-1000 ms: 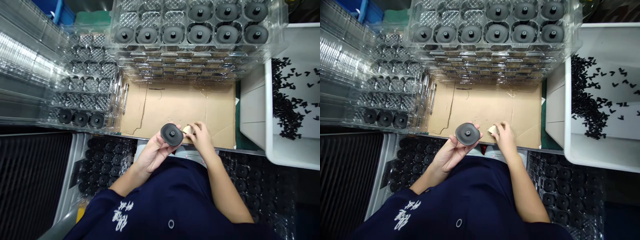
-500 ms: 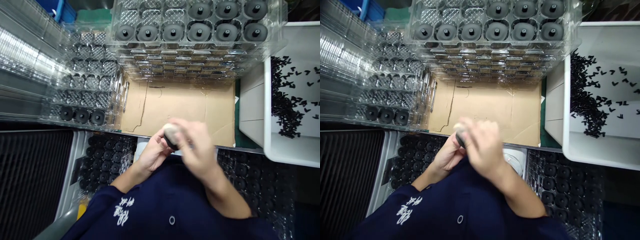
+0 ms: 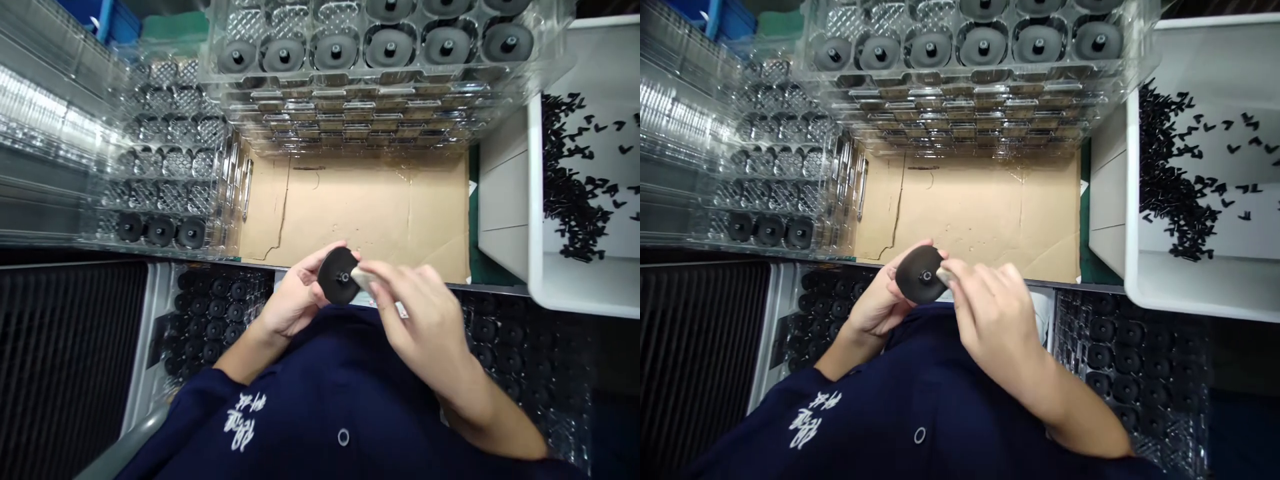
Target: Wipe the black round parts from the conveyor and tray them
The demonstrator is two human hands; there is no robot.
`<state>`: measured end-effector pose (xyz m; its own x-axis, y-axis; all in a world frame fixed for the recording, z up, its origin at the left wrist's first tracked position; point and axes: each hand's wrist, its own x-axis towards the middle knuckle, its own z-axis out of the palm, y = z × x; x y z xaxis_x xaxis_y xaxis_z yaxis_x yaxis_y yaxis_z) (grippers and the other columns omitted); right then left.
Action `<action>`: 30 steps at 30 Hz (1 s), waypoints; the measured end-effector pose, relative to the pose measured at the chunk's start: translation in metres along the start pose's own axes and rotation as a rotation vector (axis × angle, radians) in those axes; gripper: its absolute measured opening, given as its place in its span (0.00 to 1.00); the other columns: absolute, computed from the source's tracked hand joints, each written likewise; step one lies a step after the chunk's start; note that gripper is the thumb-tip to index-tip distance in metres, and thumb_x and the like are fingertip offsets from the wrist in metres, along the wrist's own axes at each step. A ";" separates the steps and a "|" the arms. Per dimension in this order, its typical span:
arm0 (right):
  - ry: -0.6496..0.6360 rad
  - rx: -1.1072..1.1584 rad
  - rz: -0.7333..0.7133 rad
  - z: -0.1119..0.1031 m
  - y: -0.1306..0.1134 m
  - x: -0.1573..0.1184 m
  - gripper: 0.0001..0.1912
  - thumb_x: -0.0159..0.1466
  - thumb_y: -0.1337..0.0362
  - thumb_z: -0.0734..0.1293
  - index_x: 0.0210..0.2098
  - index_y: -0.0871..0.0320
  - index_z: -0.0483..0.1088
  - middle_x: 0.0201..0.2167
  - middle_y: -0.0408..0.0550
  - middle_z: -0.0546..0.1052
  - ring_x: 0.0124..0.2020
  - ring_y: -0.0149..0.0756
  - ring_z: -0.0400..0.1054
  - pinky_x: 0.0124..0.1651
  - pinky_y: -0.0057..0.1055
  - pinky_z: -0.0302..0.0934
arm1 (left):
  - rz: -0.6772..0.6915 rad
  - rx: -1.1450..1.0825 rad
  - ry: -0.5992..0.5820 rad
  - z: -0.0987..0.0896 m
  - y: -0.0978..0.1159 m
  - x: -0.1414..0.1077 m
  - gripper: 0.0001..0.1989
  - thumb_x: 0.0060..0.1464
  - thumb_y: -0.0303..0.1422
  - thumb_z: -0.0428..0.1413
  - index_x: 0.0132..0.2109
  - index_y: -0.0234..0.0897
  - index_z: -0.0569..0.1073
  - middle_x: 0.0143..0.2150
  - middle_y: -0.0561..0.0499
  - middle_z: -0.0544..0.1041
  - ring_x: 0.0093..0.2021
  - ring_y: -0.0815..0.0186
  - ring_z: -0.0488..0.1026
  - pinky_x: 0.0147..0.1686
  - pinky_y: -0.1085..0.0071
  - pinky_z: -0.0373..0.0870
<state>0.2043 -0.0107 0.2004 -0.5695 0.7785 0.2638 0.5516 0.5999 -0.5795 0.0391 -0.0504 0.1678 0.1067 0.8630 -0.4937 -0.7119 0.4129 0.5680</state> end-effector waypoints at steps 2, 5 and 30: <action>0.098 -0.131 -0.083 -0.003 0.004 0.007 0.12 0.66 0.71 0.61 0.48 0.58 0.70 0.27 0.44 0.74 0.27 0.30 0.62 0.35 0.33 0.49 | -0.053 -0.023 -0.007 0.002 -0.002 -0.001 0.29 0.40 0.35 0.70 0.52 0.41 0.75 0.48 0.49 0.79 0.44 0.65 0.77 0.44 0.74 0.72; 0.112 0.016 -0.357 -0.002 0.013 0.022 0.13 0.68 0.70 0.58 0.47 0.52 0.71 0.26 0.41 0.73 0.27 0.29 0.61 0.37 0.32 0.50 | -0.099 -0.022 -0.042 0.002 -0.004 -0.003 0.28 0.44 0.35 0.68 0.54 0.38 0.74 0.46 0.48 0.79 0.44 0.64 0.76 0.45 0.73 0.72; -0.412 0.765 0.679 0.073 0.074 -0.060 0.20 0.65 0.51 0.60 0.49 0.56 0.71 0.46 0.49 0.77 0.43 0.40 0.71 0.47 0.37 0.65 | -0.132 -0.205 -0.276 -0.004 -0.003 0.003 0.32 0.41 0.47 0.66 0.54 0.44 0.73 0.56 0.46 0.76 0.49 0.57 0.77 0.46 0.68 0.76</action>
<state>0.2349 -0.0266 0.0851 -0.5287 0.6966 -0.4850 0.3843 -0.3130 -0.8685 0.0389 -0.0507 0.1617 0.3707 0.8637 -0.3416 -0.8008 0.4835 0.3534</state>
